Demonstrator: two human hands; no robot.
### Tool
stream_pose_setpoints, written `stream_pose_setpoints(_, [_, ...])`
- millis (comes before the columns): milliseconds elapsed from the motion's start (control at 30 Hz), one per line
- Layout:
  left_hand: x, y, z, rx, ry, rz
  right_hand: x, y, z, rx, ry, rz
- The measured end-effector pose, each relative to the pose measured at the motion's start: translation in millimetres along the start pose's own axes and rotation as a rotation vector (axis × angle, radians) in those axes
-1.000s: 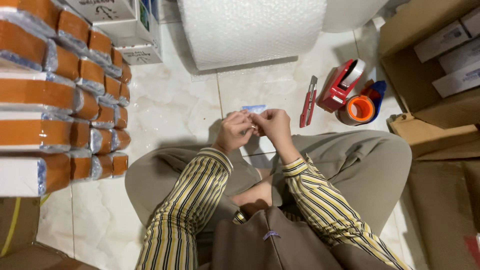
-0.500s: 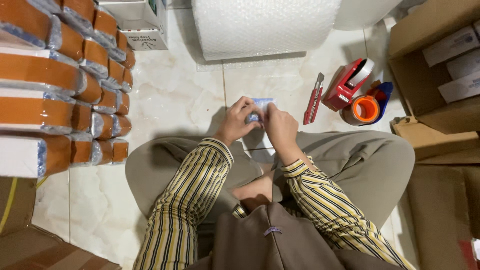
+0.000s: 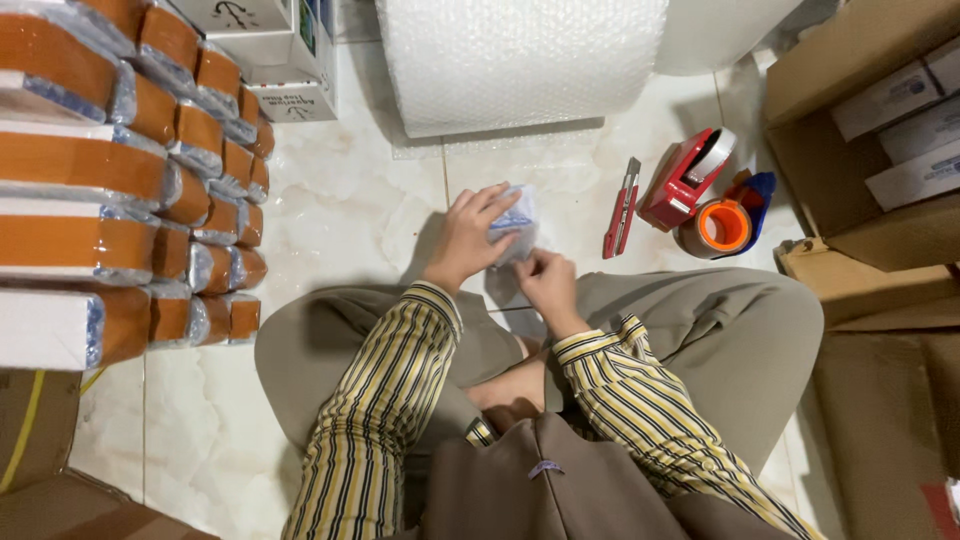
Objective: The person wraps small rectangular boxes in bubble wrap and seals them with orange tape. They retrieve boxes from a nearby cardboard box, wrap each one individually, and place the finished packages into a stack.
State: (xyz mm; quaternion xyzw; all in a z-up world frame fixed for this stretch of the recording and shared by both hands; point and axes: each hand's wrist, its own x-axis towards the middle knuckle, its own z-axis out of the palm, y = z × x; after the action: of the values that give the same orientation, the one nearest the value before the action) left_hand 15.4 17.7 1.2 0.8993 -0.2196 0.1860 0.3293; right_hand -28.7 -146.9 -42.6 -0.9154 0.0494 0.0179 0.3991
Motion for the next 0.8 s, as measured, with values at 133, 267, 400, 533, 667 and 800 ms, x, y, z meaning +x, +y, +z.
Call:
stream_pose_setpoints(133, [8.1,2.3,-32.3,0.002,-0.049,-0.111,0.1,-10.5,12.4,0.649,-0.542,0.536])
stream_pose_setpoints(267, [-0.2,1.4,-52.7,0.039,-0.267,-0.480,8.1,-24.1,12.9,0.959,-0.757,0.572])
stream_pose_setpoints(400, [-21.2,-6.0,-33.1,-0.022,-0.370,-0.551,29.7,-9.7,27.7,1.027,-0.442,0.453])
stream_pose_setpoints(533, [-14.3,2.2,-16.2,-0.105,-0.403,-0.620,36.2,1.8,26.5,0.884,-0.399,0.363])
stream_pose_setpoints(667, [-22.3,-10.1,21.2,-0.367,-0.192,-0.892,26.1,-12.9,17.2,0.808,-0.372,0.307])
stream_pose_setpoints(800, [-1.3,48.8,-23.7,-0.656,-0.170,-0.894,21.6,-29.0,6.1,0.771,-0.409,0.249])
